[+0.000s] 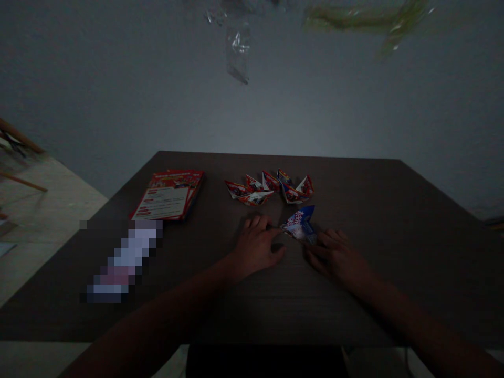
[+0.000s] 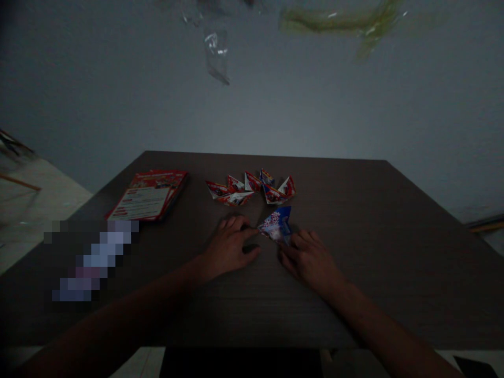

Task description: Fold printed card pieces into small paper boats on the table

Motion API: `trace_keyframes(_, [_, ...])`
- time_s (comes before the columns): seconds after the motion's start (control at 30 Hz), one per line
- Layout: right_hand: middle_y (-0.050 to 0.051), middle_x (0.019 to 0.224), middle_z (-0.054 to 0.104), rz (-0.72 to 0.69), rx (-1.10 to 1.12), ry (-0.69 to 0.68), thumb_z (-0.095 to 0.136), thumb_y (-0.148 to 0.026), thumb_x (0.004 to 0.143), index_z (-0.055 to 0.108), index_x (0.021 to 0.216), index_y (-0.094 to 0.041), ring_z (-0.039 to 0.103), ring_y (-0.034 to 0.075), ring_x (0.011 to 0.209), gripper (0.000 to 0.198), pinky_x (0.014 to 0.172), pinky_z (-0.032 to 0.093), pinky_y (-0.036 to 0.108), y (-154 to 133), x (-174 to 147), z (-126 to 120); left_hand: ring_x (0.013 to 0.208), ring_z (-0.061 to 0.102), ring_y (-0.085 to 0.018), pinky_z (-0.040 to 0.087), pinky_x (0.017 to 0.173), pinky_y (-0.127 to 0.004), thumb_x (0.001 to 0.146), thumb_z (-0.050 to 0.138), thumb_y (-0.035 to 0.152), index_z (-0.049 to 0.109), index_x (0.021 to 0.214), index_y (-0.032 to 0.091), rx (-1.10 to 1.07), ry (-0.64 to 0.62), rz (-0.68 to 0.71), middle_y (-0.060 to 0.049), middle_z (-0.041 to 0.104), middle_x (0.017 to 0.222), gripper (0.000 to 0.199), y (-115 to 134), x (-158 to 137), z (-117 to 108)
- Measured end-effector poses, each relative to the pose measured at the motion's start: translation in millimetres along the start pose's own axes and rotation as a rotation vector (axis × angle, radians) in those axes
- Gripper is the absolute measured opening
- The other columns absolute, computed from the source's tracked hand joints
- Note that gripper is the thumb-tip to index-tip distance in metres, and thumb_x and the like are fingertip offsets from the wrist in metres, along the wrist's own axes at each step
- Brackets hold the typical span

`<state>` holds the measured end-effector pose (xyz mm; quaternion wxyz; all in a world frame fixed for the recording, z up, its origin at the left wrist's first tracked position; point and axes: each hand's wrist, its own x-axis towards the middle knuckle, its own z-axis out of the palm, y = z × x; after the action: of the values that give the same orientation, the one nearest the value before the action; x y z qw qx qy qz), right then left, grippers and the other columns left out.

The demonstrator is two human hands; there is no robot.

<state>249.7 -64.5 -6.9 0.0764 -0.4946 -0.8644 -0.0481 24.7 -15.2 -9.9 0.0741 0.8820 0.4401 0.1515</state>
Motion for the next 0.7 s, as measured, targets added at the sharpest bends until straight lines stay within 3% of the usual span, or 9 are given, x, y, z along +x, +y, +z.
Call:
trace_keyframes(0.27, [0.006,0.075,0.059,0.013,0.054,-0.002,0.046,-0.03,0.09,0.07,0.088,-0.024,0.049,0.02,0.078,0.025,0.071,0.034,0.034,6.0,-12.2,-1.6,0.105,0.043,-0.025,0.034,0.091,-0.041,0.078,0.055,0.049,0.062,0.111,0.026,-0.005,0.002,0.003,-0.007,0.05,0.111,0.041,-0.6,-0.1,2.1])
trace_keyframes(0.4, [0.006,0.072,0.058,0.009,0.096,0.001,0.046,-0.029,0.09,0.068,0.075,-0.021,0.051,0.019,0.074,0.028,0.072,0.035,0.034,14.0,-5.8,-4.0,0.106,0.043,-0.026,0.034,0.091,-0.042,0.078,0.054,0.05,0.061,0.112,0.026,-0.019,-0.019,0.015,-0.007,0.05,0.112,0.042,-1.7,0.4,0.1])
trace_keyframes(0.53, [0.007,0.073,0.059,0.009,0.093,0.068,0.046,-0.028,0.089,0.066,0.074,-0.018,0.052,0.02,0.076,0.027,0.073,0.038,0.034,25.0,8.3,-9.3,0.108,0.042,-0.026,0.034,0.092,-0.043,0.078,0.054,0.05,0.06,0.115,0.026,-0.029,-0.025,0.012,-0.007,0.049,0.115,0.044,-2.8,0.4,-0.2])
trace_keyframes(0.6, [0.008,0.076,0.06,-0.009,0.088,0.113,0.046,-0.029,0.088,0.067,0.082,-0.019,0.052,0.021,0.077,0.024,0.073,0.039,0.036,28.7,17.5,-13.3,0.108,0.042,-0.026,0.034,0.092,-0.043,0.078,0.055,0.05,0.06,0.115,0.026,-0.032,-0.02,0.01,-0.007,0.049,0.115,0.044,-2.8,0.3,0.2])
trace_keyframes(0.7, [0.012,0.097,0.061,-0.003,0.067,0.193,0.049,-0.032,0.087,0.065,0.102,-0.017,0.051,0.024,0.088,0.026,0.079,0.04,0.038,30.0,33.9,-19.8,0.107,0.043,-0.026,0.035,0.091,-0.042,0.078,0.055,0.049,0.061,0.113,0.025,-0.036,-0.014,0.011,-0.007,0.05,0.114,0.043,-2.5,0.3,0.4])
